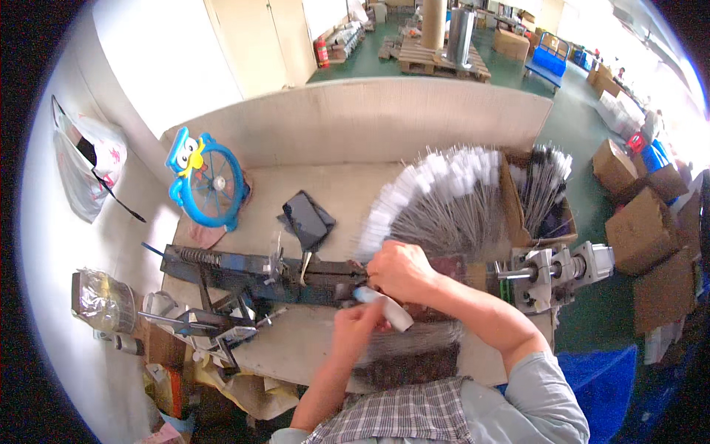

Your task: Processing bundles of white fibrous rods using an industrial mechanical machine.

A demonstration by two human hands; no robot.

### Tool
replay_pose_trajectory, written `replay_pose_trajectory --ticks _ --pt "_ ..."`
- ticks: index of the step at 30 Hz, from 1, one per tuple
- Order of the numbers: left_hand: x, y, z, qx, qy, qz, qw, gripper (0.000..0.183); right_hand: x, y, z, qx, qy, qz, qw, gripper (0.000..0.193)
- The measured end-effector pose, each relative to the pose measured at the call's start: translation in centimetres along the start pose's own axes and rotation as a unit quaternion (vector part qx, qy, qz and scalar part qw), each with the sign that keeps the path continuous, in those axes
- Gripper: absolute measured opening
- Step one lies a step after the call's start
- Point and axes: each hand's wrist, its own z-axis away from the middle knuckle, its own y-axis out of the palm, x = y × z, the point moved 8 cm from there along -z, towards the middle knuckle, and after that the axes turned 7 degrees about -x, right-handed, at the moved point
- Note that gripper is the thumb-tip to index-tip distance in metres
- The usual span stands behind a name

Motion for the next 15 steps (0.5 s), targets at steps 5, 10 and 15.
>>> replay_pose_trajectory --ticks 5,10,15 --pt "3.4 -1.8 -1.8 -0.069 0.053 -0.123 0.989 0.040 1.1 -1.3 0.4 -0.057 -0.044 -0.051 0.996 0.015" --pt "2.7 0.0 -1.3 -0.051 0.024 0.043 0.997 0.029 1.5 -4.7 3.9 -0.175 -0.099 -0.078 0.976 0.010" --pt "3.5 2.2 -0.4 -0.129 -0.032 0.253 0.958 0.009 0.5 -0.7 9.6 -0.100 -0.144 -0.082 0.981 0.023"
